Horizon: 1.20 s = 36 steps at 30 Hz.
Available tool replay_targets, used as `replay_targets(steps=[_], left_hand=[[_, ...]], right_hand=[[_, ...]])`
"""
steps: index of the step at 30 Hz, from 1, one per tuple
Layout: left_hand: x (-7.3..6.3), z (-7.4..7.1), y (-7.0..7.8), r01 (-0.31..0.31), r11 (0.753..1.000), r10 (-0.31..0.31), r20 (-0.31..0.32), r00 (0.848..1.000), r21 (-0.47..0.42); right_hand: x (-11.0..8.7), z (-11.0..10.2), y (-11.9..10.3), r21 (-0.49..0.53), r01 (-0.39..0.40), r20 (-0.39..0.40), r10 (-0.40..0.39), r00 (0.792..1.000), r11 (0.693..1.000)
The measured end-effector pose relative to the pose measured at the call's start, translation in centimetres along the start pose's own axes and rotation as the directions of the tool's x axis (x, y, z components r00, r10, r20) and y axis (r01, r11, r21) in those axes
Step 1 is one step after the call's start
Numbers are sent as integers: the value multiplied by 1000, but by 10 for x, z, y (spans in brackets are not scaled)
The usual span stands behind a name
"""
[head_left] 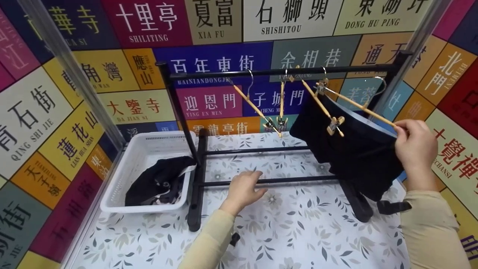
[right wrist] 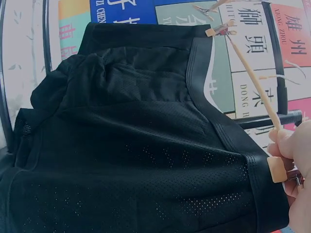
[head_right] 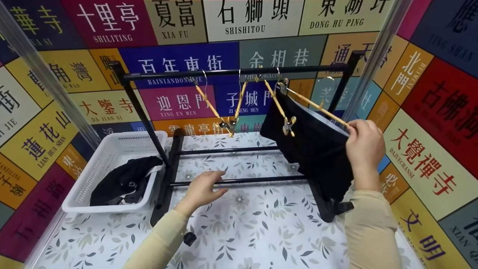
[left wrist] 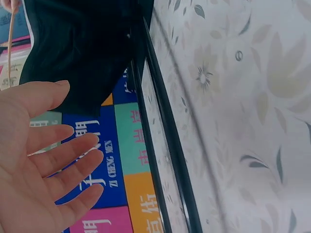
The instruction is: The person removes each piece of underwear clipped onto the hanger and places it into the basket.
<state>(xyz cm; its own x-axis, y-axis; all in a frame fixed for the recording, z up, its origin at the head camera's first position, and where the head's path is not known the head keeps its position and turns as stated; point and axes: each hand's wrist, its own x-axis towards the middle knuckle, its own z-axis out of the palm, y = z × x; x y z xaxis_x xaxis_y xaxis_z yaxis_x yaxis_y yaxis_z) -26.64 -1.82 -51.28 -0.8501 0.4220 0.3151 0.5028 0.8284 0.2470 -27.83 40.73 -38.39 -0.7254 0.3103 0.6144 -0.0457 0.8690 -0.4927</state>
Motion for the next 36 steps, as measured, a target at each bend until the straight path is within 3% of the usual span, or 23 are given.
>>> replay_targets(steps=[15,24,36], left_hand=[[-20,-3,-39,103,994,-104,-43,994,-32],[-27,-15,-64,163,985,-166,-48,985,-54],[-21,-35,-79,148,986,-157,-115,981,-82]], right_hand=[[-40,31,22,35,7,75,-9,997,999],[-65,49,26,63,11,120,-18,993,998],[-85,70,19,124,150,149,-168,975,981]])
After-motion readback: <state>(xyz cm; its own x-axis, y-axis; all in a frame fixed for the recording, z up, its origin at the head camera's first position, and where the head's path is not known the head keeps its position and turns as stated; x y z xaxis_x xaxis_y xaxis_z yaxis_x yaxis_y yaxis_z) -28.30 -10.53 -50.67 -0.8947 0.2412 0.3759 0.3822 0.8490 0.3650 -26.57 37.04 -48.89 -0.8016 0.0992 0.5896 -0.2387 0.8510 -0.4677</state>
